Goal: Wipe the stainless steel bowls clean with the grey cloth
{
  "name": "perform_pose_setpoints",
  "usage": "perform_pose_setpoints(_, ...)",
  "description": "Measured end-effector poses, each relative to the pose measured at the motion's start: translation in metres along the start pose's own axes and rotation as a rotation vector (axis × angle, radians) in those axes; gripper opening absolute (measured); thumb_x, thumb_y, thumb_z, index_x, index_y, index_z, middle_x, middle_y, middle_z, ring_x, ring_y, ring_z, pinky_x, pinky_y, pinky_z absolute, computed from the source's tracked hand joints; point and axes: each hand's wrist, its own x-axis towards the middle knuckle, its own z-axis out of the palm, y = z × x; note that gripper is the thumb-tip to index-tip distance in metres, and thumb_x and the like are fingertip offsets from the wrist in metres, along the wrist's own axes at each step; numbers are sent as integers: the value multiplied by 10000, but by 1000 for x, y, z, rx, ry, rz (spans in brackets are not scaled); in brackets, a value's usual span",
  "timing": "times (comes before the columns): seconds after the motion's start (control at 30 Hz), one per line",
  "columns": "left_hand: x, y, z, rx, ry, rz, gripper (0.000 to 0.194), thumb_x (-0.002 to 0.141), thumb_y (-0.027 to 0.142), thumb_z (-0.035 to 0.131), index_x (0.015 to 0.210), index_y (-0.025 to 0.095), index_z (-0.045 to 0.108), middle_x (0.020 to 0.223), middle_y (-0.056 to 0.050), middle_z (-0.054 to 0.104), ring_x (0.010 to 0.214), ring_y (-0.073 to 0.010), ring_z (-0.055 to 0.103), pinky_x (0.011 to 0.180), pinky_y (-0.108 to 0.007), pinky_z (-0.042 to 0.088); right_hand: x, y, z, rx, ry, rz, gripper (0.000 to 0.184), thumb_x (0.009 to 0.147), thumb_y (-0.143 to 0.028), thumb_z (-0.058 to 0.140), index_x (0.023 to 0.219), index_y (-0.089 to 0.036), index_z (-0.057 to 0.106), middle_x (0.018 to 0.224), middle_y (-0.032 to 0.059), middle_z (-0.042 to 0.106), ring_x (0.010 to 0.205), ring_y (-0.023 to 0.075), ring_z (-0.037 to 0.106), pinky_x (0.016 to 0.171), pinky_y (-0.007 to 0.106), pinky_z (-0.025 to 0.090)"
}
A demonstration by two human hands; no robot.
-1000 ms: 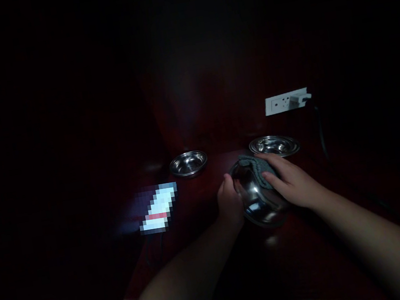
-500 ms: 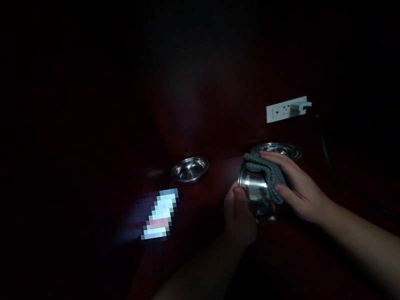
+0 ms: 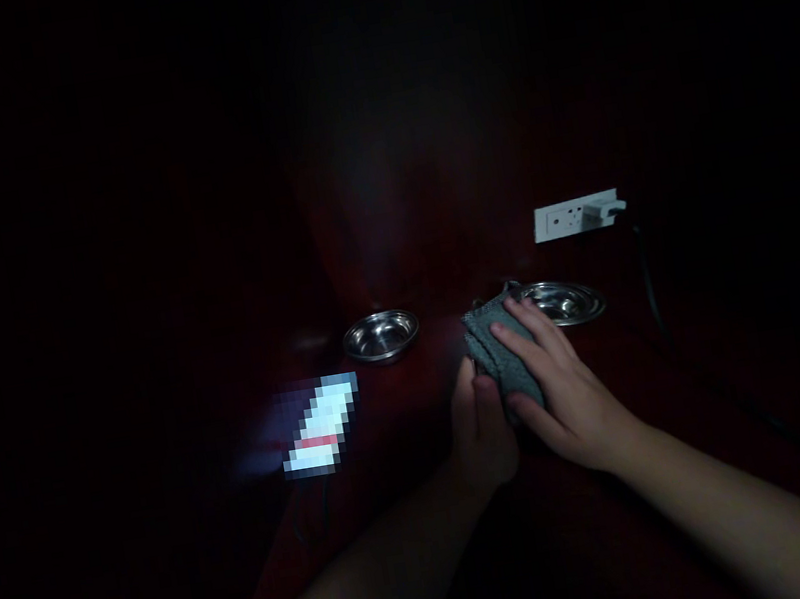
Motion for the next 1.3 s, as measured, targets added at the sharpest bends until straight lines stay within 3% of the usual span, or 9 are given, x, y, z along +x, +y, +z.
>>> perform_pose_setpoints(0.13,4,0,-2,-23,40,20,408,881,412,348,1194,205,508,1254,-72,553,1153,-188,509,983,-255,368,-1,-5,6,-8,-33,-24,688,824,-236,465,1435,-283,151,1529,32,-23,1378,341,31,1051,601,228)
perform_pose_setpoints(0.4,13,0,-6,-77,181,3,381,909,396,274,1170,219,489,1179,-56,598,1055,-164,569,925,-260,424,-4,-9,14,8,-111,-48,698,846,-145,411,1446,-285,84,1516,24,-135,1384,300,4,1077,543,239)
perform_pose_setpoints(0.63,25,10,-11,23,395,-35,341,895,402,333,1032,222,588,1003,-19,670,923,-144,605,819,-211,453,-4,-5,18,27,-140,-35,708,844,-111,380,1448,-287,54,1522,22,-85,1387,269,0,1086,535,216)
perform_pose_setpoints(0.73,31,7,-16,14,513,-64,356,887,421,345,1033,205,588,1024,-28,664,950,-151,602,826,-212,450,-5,1,19,88,-129,23,673,865,-156,368,1452,-255,55,1527,31,-34,1389,252,1,1104,514,177)
perform_pose_setpoints(0.87,35,5,-18,62,563,-87,397,877,461,346,1013,179,591,998,-49,670,924,-160,609,807,-225,462,-9,16,23,263,-76,136,592,910,-245,328,1451,-248,87,1527,21,33,1391,221,43,1121,483,132)
perform_pose_setpoints(1.03,28,1,-17,165,464,-83,423,866,483,353,918,148,604,917,-79,675,830,-185,617,726,-273,490,-12,36,28,482,84,281,513,922,-355,326,1422,-290,231,1504,-17,187,1381,195,140,1136,432,108)
perform_pose_setpoints(1.3,19,-7,-21,182,70,1,395,892,431,309,960,172,599,886,-46,662,769,-153,592,690,-262,473,-10,52,26,626,255,583,505,870,-495,400,1321,-269,443,1313,17,514,1236,223,432,1082,430,271)
